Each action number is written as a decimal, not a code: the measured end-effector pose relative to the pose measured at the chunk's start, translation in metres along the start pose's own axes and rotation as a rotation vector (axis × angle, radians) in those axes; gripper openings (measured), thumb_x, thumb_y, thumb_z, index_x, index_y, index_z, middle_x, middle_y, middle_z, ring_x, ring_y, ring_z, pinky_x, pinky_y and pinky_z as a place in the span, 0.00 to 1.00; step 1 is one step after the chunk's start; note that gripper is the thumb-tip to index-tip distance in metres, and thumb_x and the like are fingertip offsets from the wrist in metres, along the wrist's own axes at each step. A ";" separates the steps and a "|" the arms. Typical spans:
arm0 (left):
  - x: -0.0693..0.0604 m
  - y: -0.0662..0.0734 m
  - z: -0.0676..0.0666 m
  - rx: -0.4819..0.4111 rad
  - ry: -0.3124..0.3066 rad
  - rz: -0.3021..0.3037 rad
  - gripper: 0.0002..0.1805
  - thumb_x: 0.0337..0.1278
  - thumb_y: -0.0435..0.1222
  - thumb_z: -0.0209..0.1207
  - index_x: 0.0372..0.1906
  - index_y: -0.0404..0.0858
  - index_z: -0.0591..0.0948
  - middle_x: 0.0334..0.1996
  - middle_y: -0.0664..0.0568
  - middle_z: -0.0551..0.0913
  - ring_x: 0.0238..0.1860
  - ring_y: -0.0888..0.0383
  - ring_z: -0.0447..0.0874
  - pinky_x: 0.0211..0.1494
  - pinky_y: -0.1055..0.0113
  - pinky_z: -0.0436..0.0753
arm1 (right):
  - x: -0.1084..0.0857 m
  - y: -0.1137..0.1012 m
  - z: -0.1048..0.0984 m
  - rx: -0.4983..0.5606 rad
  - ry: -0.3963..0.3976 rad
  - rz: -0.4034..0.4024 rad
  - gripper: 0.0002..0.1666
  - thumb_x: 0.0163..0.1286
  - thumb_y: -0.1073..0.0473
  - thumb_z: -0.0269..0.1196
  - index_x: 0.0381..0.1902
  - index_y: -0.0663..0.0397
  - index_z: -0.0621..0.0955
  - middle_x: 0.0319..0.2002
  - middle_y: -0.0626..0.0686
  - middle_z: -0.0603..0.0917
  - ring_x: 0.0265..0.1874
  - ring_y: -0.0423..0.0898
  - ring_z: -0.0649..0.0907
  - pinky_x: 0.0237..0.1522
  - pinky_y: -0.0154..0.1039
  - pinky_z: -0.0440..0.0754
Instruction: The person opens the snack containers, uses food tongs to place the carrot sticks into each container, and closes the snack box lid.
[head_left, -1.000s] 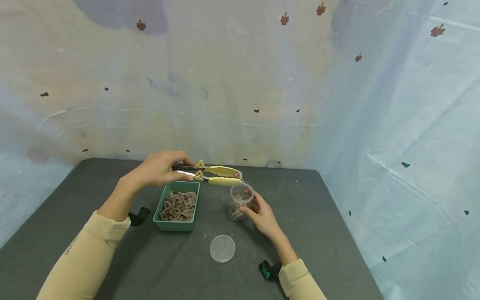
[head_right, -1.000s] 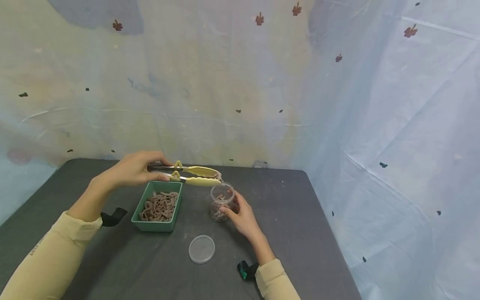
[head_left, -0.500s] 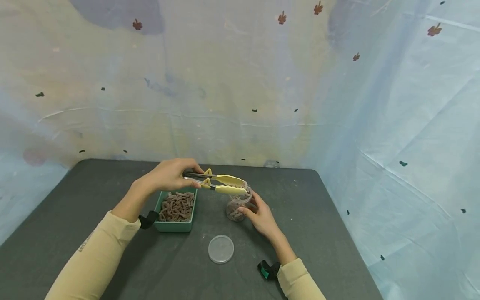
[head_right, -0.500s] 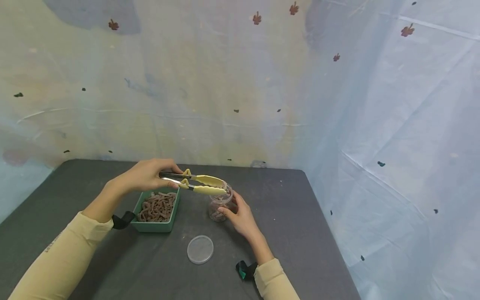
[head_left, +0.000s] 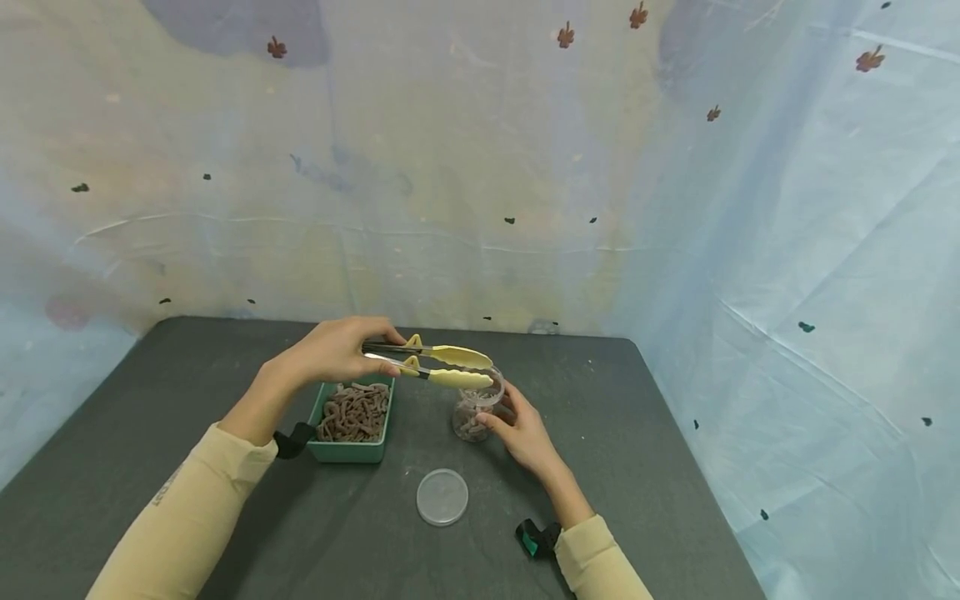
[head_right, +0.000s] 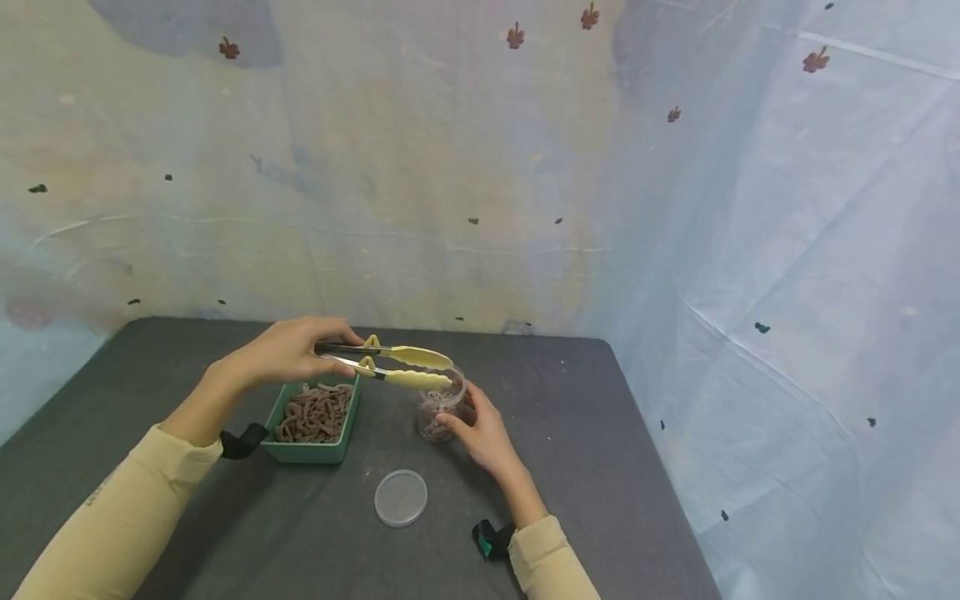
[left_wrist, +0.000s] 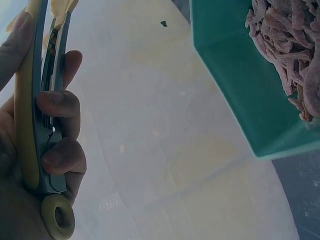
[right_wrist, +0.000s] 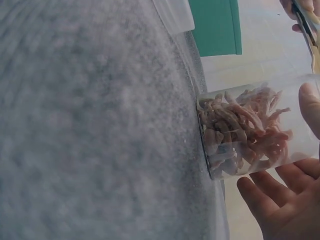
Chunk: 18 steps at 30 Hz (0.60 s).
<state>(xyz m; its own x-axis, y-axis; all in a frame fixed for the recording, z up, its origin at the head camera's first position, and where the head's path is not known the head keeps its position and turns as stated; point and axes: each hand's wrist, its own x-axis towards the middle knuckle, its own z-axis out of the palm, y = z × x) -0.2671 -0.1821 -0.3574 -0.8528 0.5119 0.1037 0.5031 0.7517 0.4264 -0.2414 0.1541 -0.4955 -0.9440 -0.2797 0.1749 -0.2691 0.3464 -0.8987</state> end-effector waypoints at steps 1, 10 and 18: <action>-0.001 -0.001 -0.001 0.001 0.004 -0.007 0.23 0.61 0.55 0.71 0.58 0.54 0.84 0.59 0.54 0.84 0.56 0.47 0.84 0.50 0.45 0.82 | 0.000 0.000 0.000 -0.001 0.001 -0.001 0.45 0.73 0.51 0.70 0.81 0.51 0.63 0.74 0.61 0.72 0.69 0.62 0.76 0.64 0.57 0.78; -0.024 -0.012 -0.012 0.022 0.030 -0.054 0.26 0.59 0.61 0.69 0.58 0.56 0.84 0.61 0.54 0.83 0.54 0.49 0.84 0.44 0.50 0.80 | 0.001 -0.005 -0.004 -0.042 0.000 -0.032 0.47 0.72 0.52 0.71 0.82 0.51 0.62 0.74 0.59 0.71 0.71 0.59 0.75 0.66 0.56 0.76; -0.052 -0.026 -0.024 0.051 0.041 -0.107 0.24 0.62 0.57 0.70 0.59 0.52 0.84 0.59 0.51 0.84 0.54 0.47 0.85 0.47 0.45 0.81 | 0.001 -0.014 -0.004 -0.113 0.037 -0.018 0.52 0.72 0.47 0.71 0.84 0.52 0.58 0.78 0.60 0.65 0.74 0.58 0.71 0.70 0.54 0.72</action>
<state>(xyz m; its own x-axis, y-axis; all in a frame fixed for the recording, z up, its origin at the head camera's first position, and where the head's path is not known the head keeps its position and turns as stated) -0.2388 -0.2386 -0.3520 -0.9065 0.4109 0.0967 0.4143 0.8218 0.3912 -0.2392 0.1531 -0.4815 -0.9447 -0.2543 0.2071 -0.3038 0.4412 -0.8444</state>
